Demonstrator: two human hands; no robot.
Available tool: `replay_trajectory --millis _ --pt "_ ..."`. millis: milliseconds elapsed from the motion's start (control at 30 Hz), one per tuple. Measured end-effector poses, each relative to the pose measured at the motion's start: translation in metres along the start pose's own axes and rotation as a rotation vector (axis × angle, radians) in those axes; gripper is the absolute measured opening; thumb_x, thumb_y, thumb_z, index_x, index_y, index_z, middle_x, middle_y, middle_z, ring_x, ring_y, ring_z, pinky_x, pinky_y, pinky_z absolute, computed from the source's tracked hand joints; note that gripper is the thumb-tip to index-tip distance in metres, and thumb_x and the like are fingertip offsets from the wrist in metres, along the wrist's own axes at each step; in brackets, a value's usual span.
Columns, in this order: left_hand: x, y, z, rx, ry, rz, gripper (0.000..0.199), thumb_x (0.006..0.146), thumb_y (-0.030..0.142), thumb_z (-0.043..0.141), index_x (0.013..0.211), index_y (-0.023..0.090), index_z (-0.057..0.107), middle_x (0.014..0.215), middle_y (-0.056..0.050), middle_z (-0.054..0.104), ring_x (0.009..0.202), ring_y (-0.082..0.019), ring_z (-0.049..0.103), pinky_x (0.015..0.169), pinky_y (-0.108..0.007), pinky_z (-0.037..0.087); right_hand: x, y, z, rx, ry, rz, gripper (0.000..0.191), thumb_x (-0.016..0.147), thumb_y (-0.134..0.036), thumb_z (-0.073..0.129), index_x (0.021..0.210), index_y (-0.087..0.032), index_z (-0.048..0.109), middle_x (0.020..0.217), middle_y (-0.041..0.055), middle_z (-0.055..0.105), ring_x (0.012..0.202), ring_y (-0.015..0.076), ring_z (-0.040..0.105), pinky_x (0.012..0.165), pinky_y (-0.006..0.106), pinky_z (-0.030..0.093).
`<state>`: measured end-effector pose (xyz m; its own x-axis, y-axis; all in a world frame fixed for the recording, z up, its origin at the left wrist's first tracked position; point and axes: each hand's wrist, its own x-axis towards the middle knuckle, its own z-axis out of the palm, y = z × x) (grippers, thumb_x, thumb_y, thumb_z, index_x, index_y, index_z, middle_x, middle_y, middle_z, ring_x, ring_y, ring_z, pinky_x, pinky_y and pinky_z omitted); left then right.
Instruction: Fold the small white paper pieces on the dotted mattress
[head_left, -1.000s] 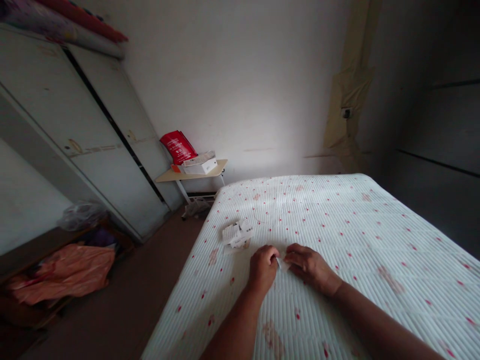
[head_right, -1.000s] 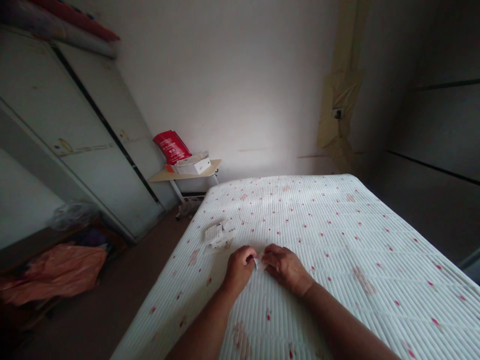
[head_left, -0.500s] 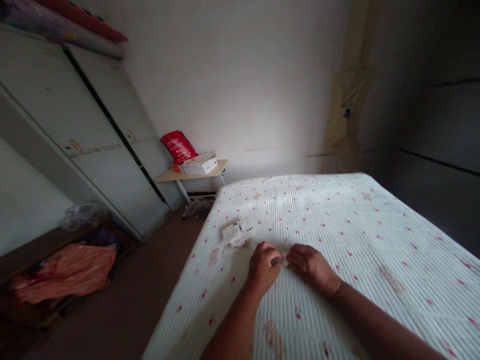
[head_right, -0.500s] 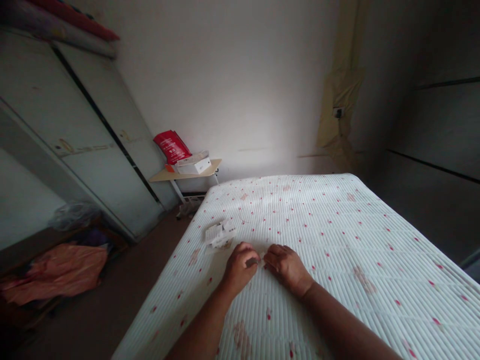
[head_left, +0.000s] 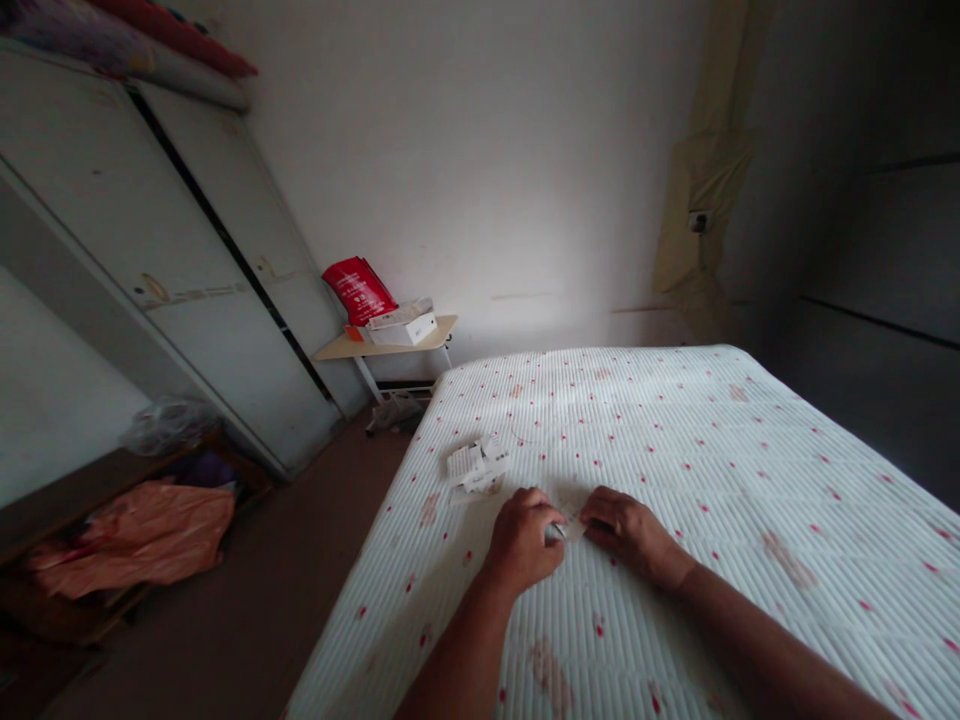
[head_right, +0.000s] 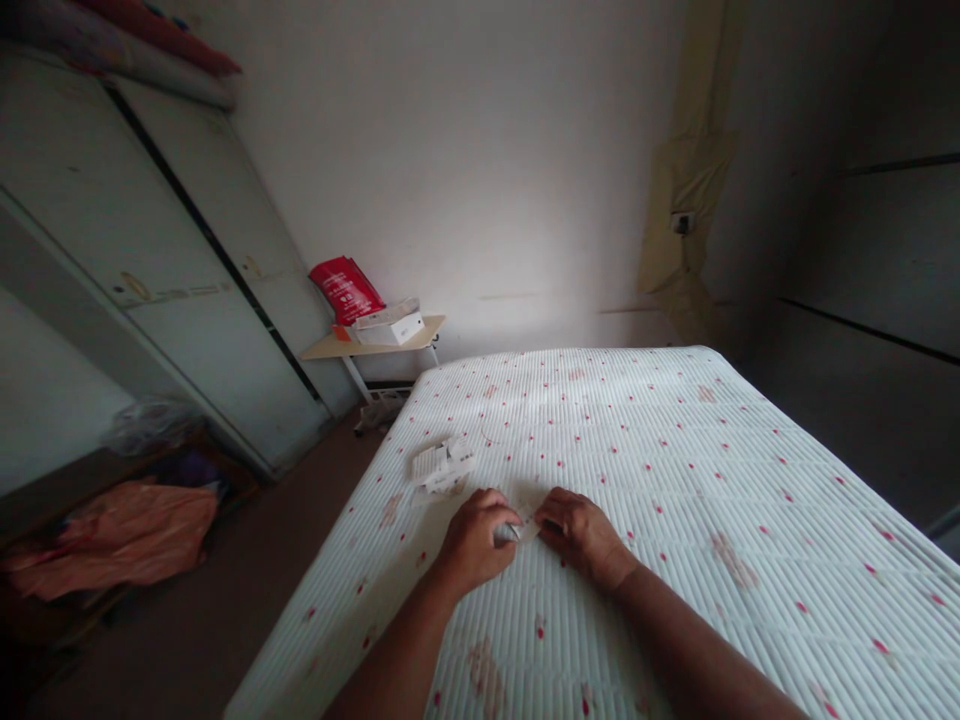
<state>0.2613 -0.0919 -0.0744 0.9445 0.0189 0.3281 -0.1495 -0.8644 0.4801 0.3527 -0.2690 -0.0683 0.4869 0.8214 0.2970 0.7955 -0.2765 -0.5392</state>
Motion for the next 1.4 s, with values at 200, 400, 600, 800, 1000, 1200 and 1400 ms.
replay_trajectory --millis 200,400,600,800,1000,1200,1400 --pt "0.001 0.003 -0.001 0.022 0.014 -0.034 0.028 0.061 0.019 0.066 0.089 0.021 0.068 0.086 -0.004 0.060 0.085 -0.019 0.053 0.077 -0.030 0.044 0.001 0.001 0.004 -0.032 0.011 -0.013 0.016 0.080 -0.013 0.051 0.072 -0.017 0.065 0.076 0.0052 0.059 0.070 0.0143 0.055 0.064 0.023 0.042" --pt "0.002 0.002 0.001 -0.021 0.055 -0.050 0.027 0.070 0.006 0.051 0.080 0.022 0.070 0.080 -0.003 0.063 0.083 -0.017 0.055 0.076 -0.028 0.044 0.000 0.001 0.005 -0.065 -0.009 -0.080 0.012 0.081 -0.019 0.054 0.078 -0.018 0.065 0.078 0.0050 0.061 0.074 0.0168 0.056 0.069 0.028 0.041" --pt "0.003 0.004 0.008 -0.098 0.105 -0.120 0.026 0.066 0.006 0.055 0.083 0.019 0.070 0.081 -0.003 0.067 0.083 -0.017 0.058 0.081 -0.031 0.045 0.000 0.000 0.000 0.170 -0.017 -0.025 0.017 0.082 -0.016 0.049 0.078 -0.020 0.065 0.079 0.0034 0.063 0.074 0.0150 0.057 0.070 0.026 0.043" --pt "0.007 0.017 0.017 -0.138 0.214 -0.209 0.034 0.065 -0.002 0.049 0.086 0.018 0.066 0.087 -0.004 0.066 0.085 -0.016 0.059 0.080 -0.029 0.046 0.004 0.021 0.012 0.389 0.208 0.239 0.025 0.077 -0.021 0.048 0.099 -0.017 0.059 0.077 0.0028 0.060 0.064 0.0141 0.054 0.062 0.028 0.044" --pt "0.006 0.021 0.010 -0.264 0.267 -0.141 0.030 0.068 -0.002 0.046 0.081 0.019 0.064 0.083 -0.002 0.064 0.082 -0.014 0.060 0.077 -0.026 0.046 0.007 0.004 0.005 0.745 0.100 0.289 0.030 0.077 -0.032 0.054 0.102 -0.017 0.059 0.087 0.0028 0.062 0.076 0.0155 0.056 0.071 0.030 0.045" --pt "0.006 0.030 0.006 -0.303 0.292 -0.121 0.028 0.069 0.000 0.044 0.080 0.019 0.062 0.081 -0.002 0.063 0.081 -0.014 0.059 0.077 -0.025 0.046 0.011 -0.008 0.007 0.920 0.110 0.334 0.025 0.071 -0.036 0.064 0.085 -0.017 0.060 0.073 -0.0008 0.060 0.063 0.0115 0.051 0.059 0.025 0.040" --pt "0.008 0.029 0.010 -0.785 0.286 -0.334 0.036 0.071 0.016 0.053 0.106 0.016 0.054 0.078 -0.001 0.063 0.069 -0.013 0.059 0.065 -0.024 0.048 0.013 -0.009 0.008 1.093 0.246 0.366 0.019 0.069 -0.032 0.067 0.076 -0.016 0.058 0.064 -0.0015 0.058 0.059 0.0112 0.051 0.057 0.025 0.040"
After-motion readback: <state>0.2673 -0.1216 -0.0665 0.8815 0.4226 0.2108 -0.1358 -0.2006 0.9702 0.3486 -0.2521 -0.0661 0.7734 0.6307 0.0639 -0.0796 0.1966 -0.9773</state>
